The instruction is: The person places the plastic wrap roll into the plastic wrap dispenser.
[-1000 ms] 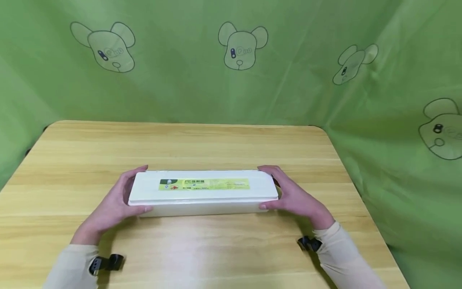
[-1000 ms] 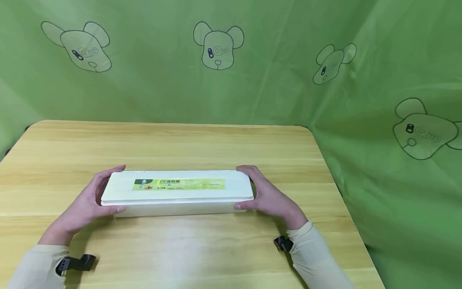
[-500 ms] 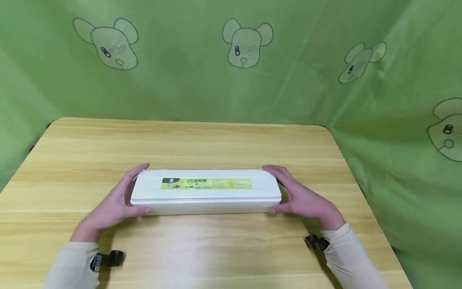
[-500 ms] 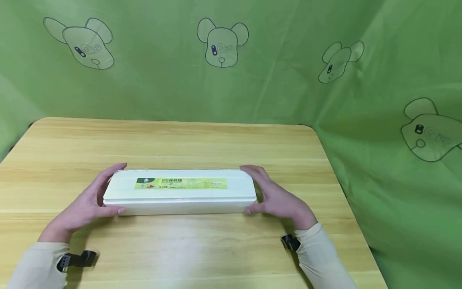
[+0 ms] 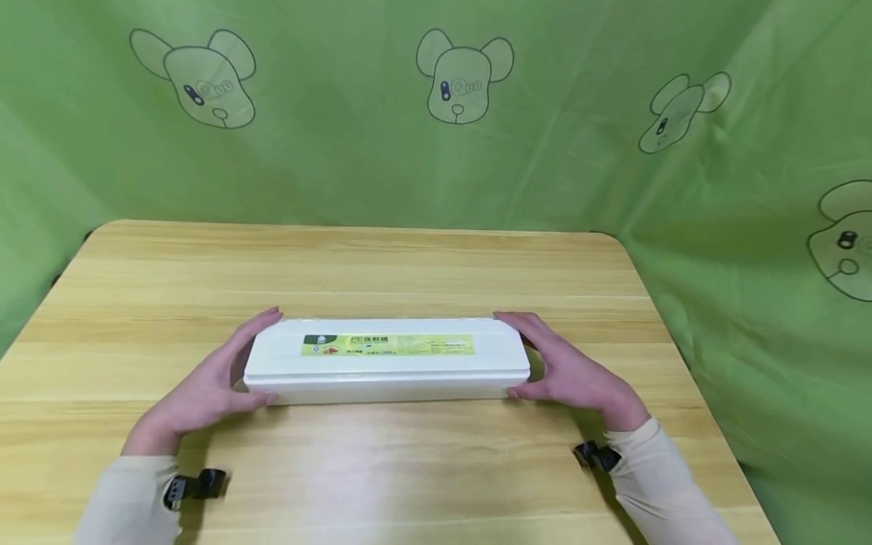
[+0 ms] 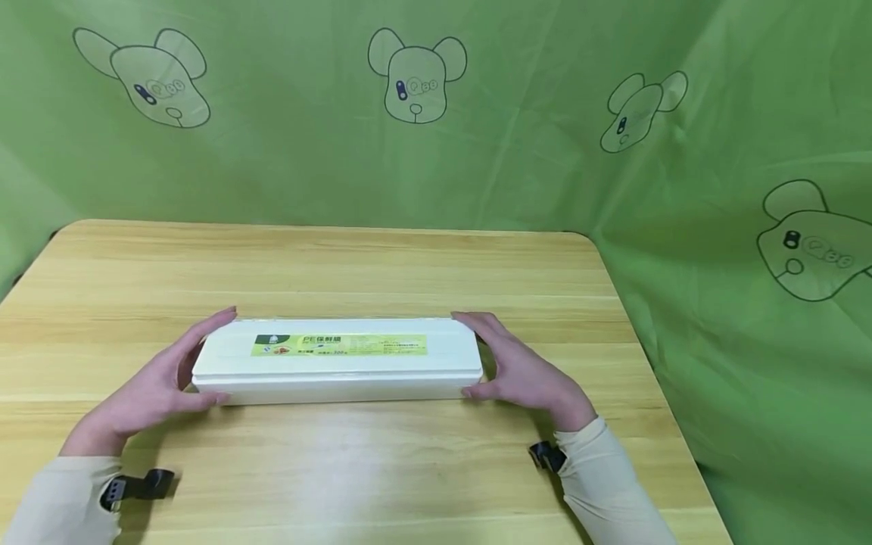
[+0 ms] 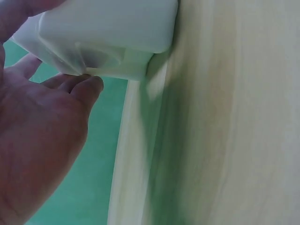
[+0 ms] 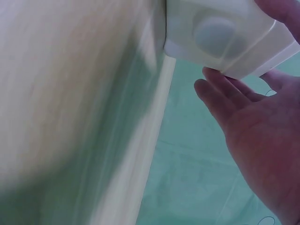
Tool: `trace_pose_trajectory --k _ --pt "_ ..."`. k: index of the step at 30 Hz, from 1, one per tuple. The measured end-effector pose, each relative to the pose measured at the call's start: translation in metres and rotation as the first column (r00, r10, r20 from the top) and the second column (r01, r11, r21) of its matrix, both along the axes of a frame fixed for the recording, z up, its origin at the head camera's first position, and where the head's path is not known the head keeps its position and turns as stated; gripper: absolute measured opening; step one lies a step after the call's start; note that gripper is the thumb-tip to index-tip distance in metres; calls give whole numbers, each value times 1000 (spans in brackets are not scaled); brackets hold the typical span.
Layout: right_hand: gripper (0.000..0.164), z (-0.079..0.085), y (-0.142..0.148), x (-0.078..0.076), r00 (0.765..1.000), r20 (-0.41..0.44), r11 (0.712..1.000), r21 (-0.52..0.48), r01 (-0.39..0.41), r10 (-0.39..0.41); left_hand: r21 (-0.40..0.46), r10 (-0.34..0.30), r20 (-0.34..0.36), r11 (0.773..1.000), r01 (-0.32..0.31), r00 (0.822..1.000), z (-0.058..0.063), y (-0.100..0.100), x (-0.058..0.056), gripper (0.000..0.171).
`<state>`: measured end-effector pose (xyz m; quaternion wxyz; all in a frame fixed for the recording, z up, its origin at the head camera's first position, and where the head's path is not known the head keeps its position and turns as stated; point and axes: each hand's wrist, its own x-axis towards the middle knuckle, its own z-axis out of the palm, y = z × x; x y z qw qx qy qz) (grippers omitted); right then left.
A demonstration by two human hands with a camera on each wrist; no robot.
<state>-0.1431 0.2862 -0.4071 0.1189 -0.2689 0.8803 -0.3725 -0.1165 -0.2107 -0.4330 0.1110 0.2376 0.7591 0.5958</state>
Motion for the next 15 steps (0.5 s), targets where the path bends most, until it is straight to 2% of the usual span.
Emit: trace_pose_trajectory --k 8,15 --pt "101 4 -4 2 999 -46 999 29 18 -16 -68 37 -57 997 -41 998 -1 0 2 104" --pt "98 5 -6 3 996 -85 998 60 19 -14 -139 77 -65 987 -85 995 1 1 5 105"
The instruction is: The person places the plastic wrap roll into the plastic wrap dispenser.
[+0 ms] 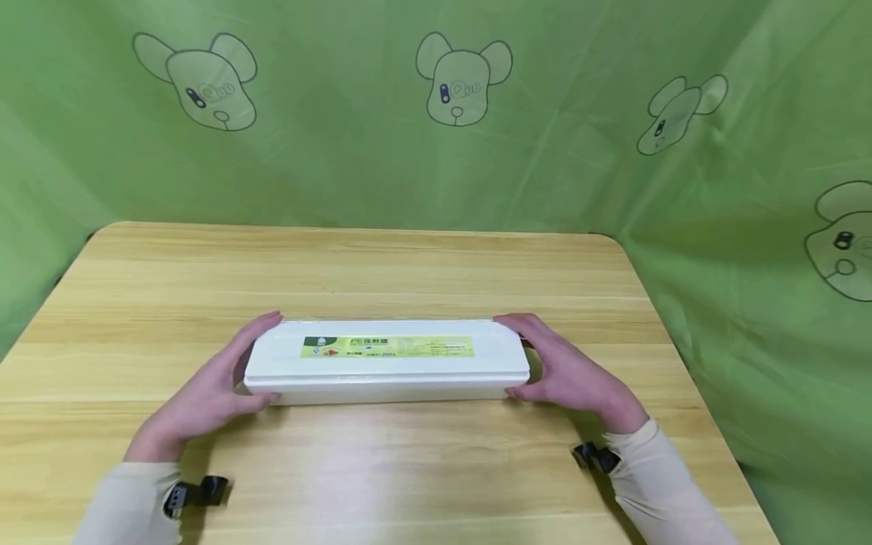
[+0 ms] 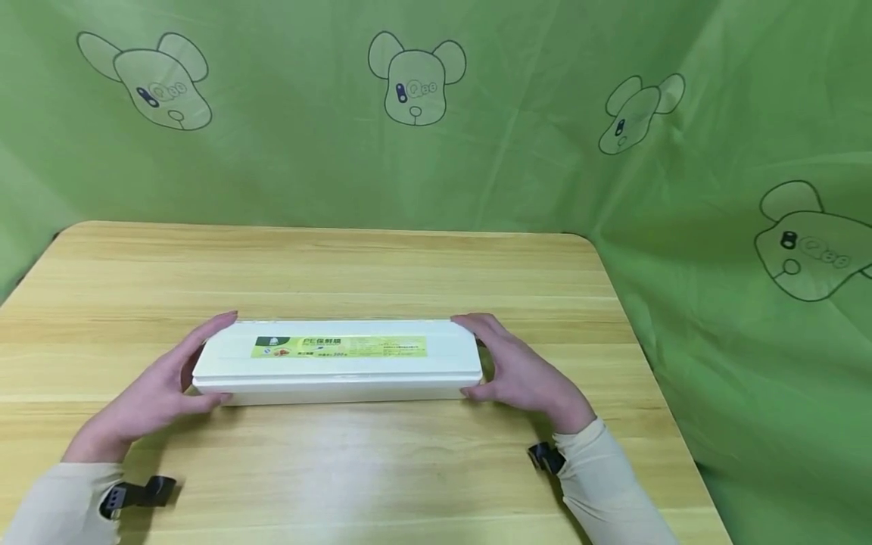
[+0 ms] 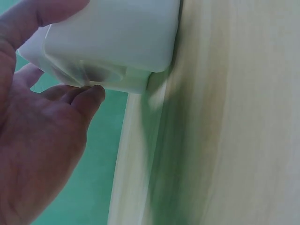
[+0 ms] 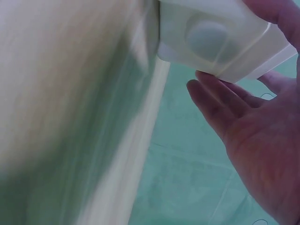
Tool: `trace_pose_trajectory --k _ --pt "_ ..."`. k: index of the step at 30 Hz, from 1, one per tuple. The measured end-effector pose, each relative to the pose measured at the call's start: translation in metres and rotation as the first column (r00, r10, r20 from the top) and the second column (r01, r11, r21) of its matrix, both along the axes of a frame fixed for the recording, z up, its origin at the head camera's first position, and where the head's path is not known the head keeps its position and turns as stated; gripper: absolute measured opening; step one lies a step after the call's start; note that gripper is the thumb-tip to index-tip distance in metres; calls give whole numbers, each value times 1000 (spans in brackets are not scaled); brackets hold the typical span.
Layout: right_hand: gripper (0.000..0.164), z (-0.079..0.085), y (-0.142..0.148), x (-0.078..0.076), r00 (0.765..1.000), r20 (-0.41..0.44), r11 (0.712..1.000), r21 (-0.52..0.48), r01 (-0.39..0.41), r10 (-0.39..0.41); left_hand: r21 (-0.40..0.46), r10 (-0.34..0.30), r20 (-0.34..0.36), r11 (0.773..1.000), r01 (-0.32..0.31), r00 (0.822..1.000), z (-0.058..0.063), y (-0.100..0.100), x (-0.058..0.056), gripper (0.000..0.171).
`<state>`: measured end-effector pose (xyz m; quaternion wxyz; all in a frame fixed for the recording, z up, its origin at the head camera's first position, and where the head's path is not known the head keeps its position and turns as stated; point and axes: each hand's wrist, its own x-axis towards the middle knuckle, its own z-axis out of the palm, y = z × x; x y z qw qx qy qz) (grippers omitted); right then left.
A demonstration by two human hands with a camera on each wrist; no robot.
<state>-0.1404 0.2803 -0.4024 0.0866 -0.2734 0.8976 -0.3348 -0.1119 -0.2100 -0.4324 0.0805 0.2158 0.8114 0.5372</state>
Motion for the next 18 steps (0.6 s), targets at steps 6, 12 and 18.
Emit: trace_pose_trajectory --k 6,12,18 --pt "94 4 -1 2 1000 -2 1000 21 -3 3 -36 33 -13 999 -33 999 2 2 2 103" --pt "96 6 -4 1 999 -39 997 73 -29 32 -28 38 -17 999 -39 999 2 2 5 104" --pt "96 9 -5 -1 999 -33 994 105 -21 24 -2 8 -15 1000 -8 1000 2 1 2 105"
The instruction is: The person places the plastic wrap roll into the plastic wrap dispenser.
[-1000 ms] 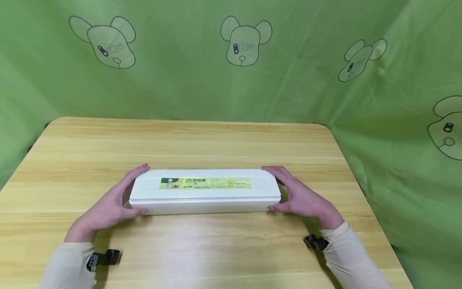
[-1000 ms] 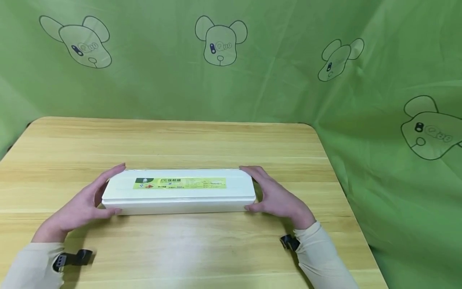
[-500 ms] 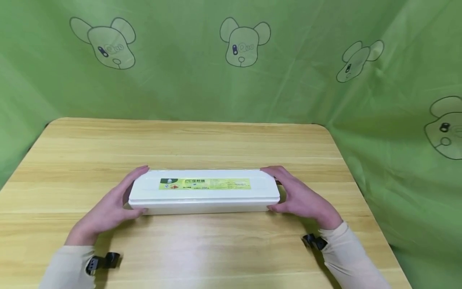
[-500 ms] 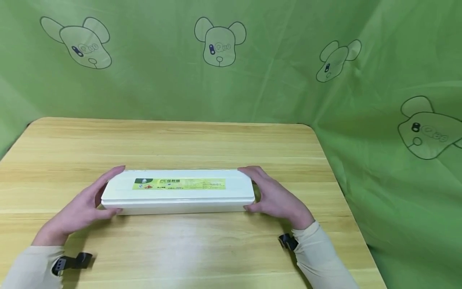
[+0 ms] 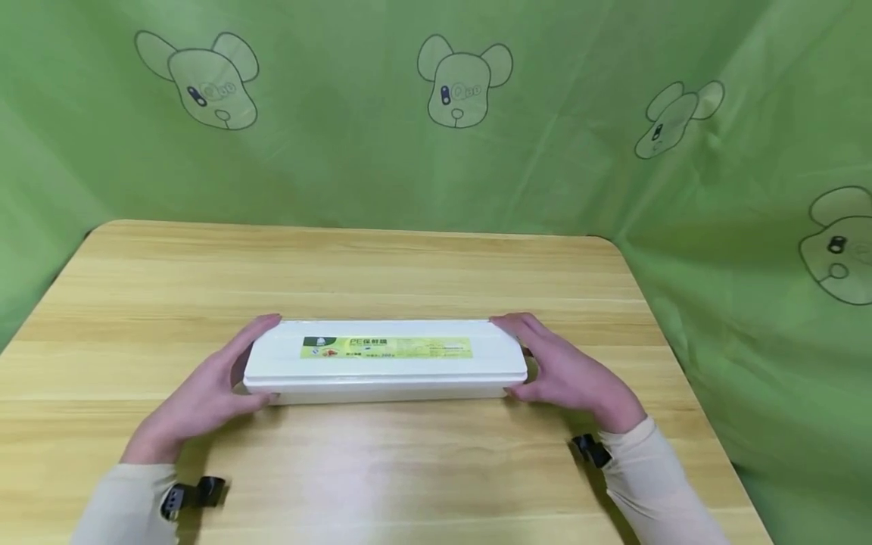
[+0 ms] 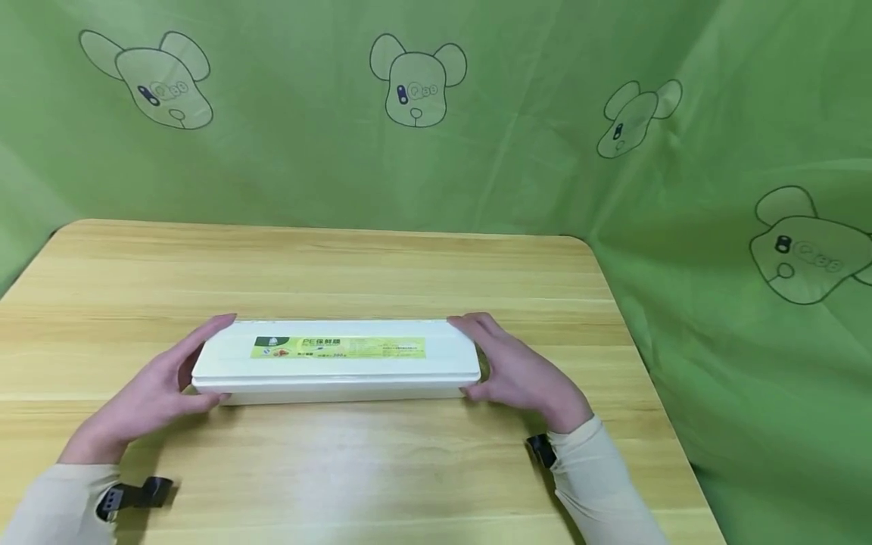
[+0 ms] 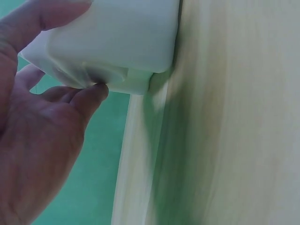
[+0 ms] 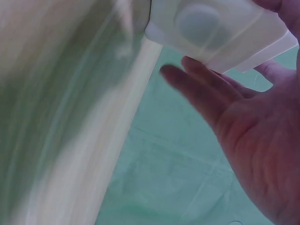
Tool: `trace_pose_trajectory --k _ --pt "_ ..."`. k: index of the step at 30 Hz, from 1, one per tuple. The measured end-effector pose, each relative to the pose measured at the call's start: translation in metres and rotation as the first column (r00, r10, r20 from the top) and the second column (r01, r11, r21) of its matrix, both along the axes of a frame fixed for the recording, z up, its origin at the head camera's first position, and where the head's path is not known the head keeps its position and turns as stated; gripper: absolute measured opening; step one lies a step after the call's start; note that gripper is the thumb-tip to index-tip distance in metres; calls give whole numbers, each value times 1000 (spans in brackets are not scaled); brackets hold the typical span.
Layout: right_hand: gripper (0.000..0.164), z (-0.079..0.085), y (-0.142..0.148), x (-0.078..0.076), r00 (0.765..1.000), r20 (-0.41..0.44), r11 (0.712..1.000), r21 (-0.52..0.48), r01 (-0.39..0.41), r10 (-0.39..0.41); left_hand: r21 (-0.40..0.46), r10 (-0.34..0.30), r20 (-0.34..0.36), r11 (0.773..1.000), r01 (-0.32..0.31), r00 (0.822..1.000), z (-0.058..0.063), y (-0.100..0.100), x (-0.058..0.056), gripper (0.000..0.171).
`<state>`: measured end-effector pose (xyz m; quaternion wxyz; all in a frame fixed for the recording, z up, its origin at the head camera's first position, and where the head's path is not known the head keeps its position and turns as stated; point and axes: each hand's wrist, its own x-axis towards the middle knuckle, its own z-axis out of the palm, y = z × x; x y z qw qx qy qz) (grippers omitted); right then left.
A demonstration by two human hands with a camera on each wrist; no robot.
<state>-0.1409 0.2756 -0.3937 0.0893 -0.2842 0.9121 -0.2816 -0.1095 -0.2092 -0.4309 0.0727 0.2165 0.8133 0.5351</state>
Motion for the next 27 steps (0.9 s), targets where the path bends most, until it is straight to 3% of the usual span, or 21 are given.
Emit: trace_pose_trajectory --k 6,13,27 --pt "97 -3 3 -1 998 56 999 -44 14 -11 34 -48 38 998 47 998 1 0 -2 107" --pt "99 -5 5 -1 998 66 998 -67 -2 6 67 -85 63 994 81 994 3 -4 -2 110" --pt "100 -1 2 0 997 73 998 -67 -2 7 71 -43 74 997 38 996 3 -6 1 103"
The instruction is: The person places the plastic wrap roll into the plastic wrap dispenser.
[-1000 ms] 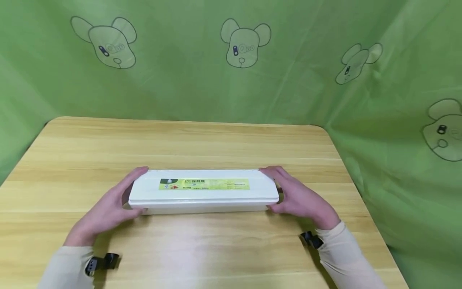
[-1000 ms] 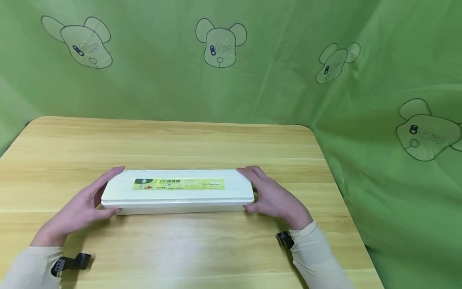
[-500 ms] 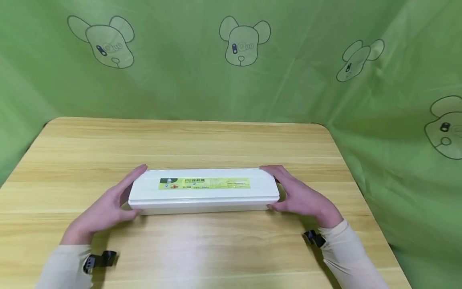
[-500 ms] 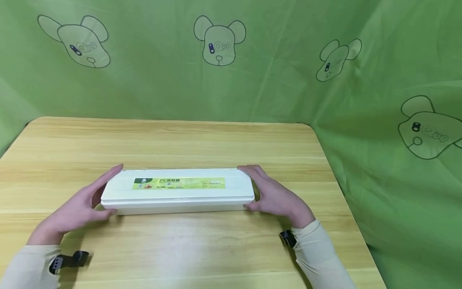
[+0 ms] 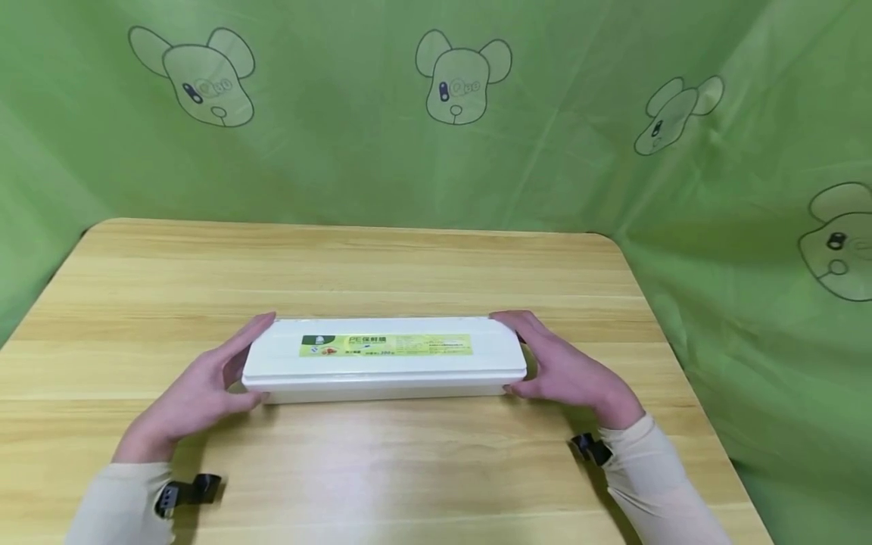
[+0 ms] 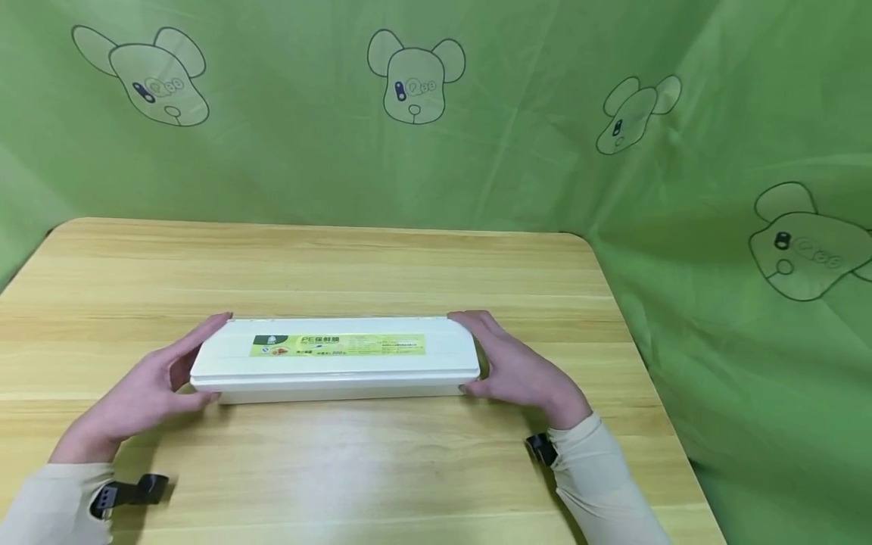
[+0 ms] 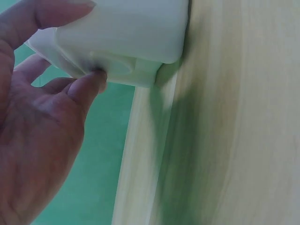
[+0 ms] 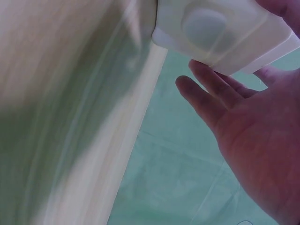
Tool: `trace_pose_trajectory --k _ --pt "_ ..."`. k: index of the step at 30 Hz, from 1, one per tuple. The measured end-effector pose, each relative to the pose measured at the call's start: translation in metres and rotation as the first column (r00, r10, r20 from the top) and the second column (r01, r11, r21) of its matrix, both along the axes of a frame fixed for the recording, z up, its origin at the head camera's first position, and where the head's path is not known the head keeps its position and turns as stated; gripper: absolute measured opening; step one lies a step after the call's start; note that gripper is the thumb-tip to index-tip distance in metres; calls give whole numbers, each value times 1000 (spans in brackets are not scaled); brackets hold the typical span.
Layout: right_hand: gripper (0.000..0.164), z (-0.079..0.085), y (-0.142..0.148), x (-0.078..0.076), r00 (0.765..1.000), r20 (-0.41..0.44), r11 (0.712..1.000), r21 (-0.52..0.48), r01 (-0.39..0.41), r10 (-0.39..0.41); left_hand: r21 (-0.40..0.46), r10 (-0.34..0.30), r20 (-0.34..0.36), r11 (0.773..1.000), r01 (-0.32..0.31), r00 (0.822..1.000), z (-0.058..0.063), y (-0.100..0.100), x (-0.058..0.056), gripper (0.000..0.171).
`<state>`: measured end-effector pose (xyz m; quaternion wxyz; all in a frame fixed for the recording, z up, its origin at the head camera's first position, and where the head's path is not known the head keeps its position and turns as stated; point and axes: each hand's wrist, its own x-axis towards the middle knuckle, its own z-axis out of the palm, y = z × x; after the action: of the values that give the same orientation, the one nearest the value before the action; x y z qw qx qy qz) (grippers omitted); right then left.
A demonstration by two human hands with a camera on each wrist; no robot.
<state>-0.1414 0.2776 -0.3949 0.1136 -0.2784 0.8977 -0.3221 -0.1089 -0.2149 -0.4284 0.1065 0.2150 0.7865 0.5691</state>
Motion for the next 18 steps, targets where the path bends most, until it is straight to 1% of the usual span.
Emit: trace_pose_trajectory --k 3,7,10,15,18 --pt "99 0 -1 0 1000 5 1000 11 4 -4 -28 18 -1 999 -18 1000 1 -1 1 103" --pt "100 0 -2 1 1000 16 1000 23 19 -20 -47 37 -2 998 -37 999 -1 1 2 103" --pt "99 1 -1 2 999 21 999 31 34 -35 -44 47 -6 998 -47 999 -3 3 2 104" --pt "99 2 -3 2 999 14 999 29 43 -44 -39 62 -20 997 -63 998 -3 4 0 106" --pt "98 1 -3 2 999 21 999 27 39 -40 -49 56 -32 997 -57 998 -4 3 -1 106"
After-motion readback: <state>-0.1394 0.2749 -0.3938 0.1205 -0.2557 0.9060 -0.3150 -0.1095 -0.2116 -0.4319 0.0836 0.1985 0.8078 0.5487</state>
